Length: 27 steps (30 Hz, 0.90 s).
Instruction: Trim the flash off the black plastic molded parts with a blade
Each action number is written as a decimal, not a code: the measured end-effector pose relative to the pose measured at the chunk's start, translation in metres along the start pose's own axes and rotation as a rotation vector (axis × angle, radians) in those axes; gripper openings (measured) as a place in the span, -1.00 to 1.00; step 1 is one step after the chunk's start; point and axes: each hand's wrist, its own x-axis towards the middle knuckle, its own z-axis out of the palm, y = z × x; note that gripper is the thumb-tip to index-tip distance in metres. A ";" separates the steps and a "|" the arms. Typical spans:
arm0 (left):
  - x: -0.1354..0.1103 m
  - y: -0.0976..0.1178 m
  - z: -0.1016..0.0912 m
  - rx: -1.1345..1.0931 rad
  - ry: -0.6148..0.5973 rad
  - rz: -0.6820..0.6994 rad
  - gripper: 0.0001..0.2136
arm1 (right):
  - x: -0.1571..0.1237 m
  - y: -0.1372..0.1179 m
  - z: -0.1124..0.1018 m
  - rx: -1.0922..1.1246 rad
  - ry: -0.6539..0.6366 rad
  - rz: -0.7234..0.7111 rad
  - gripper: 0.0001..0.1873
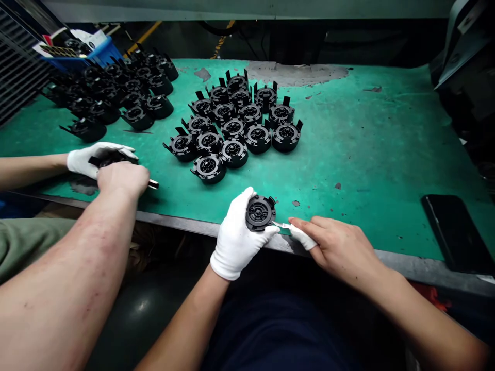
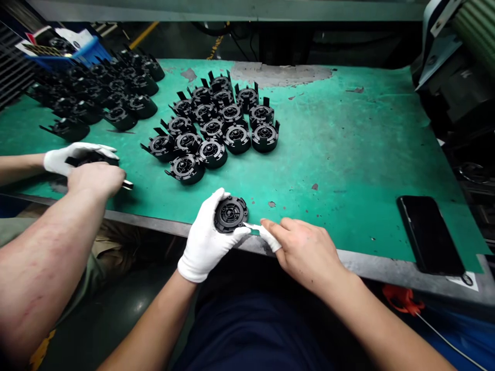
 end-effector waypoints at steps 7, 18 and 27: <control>0.000 0.001 0.000 0.009 0.011 0.016 -0.11 | -0.001 0.004 0.000 -0.021 -0.035 0.000 -0.50; -0.002 -0.004 0.002 -0.008 0.002 0.015 -0.12 | 0.004 0.004 -0.002 -0.010 -0.053 0.007 -0.52; 0.008 0.028 -0.039 -0.210 -0.253 -0.280 -0.29 | -0.008 -0.027 0.008 0.947 0.066 0.089 -0.39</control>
